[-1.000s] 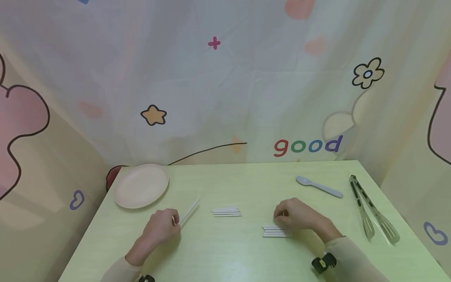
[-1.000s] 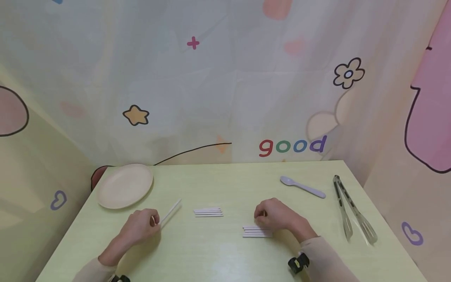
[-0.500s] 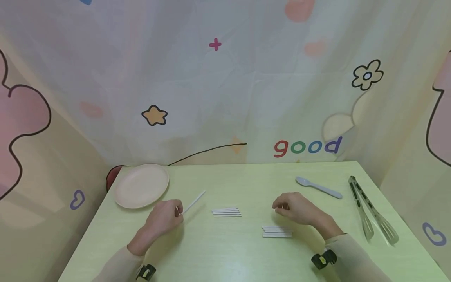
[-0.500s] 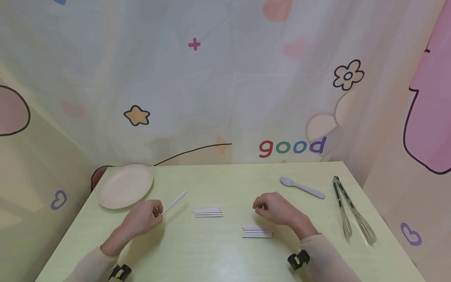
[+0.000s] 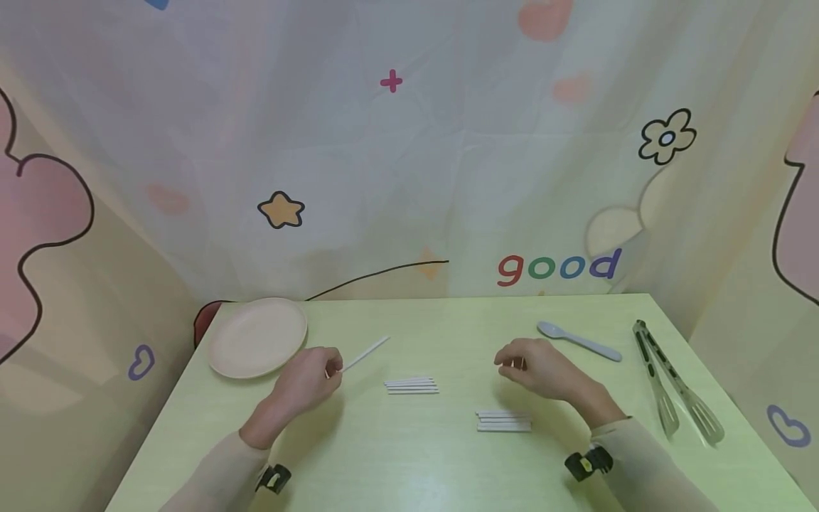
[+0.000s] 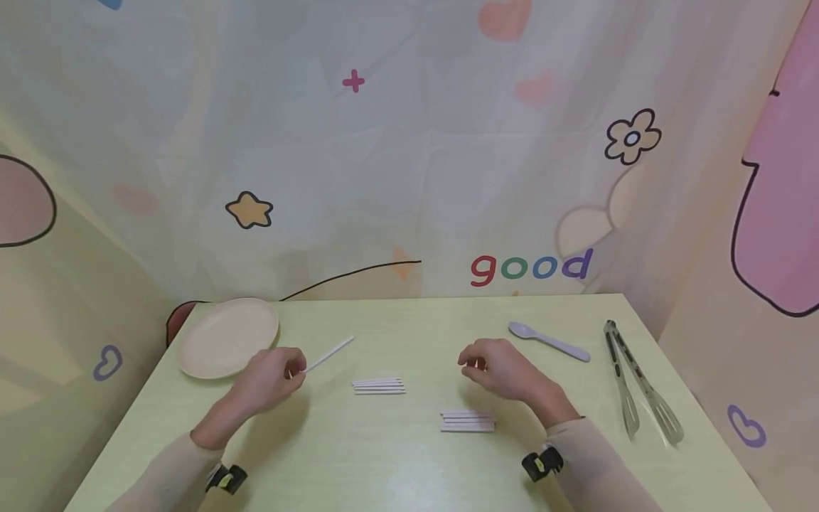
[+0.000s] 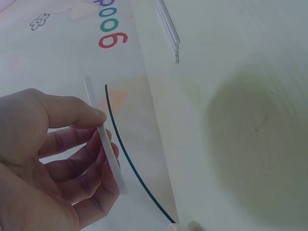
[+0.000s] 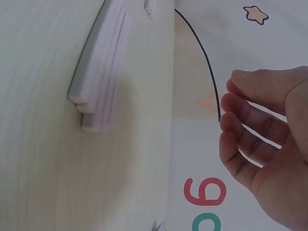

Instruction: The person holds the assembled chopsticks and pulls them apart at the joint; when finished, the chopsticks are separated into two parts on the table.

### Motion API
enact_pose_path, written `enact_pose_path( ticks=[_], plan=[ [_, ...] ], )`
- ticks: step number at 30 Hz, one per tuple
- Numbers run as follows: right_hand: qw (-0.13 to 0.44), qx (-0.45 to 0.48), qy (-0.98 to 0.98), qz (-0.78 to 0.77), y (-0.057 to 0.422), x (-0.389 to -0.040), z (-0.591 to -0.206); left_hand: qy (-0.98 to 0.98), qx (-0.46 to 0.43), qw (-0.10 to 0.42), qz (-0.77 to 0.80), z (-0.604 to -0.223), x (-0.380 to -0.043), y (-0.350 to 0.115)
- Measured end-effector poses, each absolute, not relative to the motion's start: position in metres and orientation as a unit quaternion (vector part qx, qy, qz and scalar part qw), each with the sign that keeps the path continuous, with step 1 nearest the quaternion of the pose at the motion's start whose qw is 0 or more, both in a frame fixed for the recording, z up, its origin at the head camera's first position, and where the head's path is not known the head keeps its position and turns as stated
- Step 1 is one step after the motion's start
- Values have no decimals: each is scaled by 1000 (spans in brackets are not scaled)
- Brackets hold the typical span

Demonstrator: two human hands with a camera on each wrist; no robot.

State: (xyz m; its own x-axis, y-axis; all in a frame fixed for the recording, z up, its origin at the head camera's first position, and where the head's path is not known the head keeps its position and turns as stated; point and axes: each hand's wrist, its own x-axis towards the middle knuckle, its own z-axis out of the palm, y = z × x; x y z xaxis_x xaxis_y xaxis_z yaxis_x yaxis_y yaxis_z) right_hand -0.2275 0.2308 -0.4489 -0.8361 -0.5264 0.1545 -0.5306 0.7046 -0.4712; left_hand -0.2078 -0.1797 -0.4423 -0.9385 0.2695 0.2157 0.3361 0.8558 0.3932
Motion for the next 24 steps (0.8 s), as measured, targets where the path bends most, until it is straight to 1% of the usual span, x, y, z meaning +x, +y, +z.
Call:
enact_pose_path(
  ticks=[10,24],
  plan=[
    [35,299,-920,250,229,-230,-441,-950,-186,75,-237,-434,-216,-167],
    [52,315,-914,250,218,-231,-430,-941,-225,67,-246,-420,-223,-149]
  ],
)
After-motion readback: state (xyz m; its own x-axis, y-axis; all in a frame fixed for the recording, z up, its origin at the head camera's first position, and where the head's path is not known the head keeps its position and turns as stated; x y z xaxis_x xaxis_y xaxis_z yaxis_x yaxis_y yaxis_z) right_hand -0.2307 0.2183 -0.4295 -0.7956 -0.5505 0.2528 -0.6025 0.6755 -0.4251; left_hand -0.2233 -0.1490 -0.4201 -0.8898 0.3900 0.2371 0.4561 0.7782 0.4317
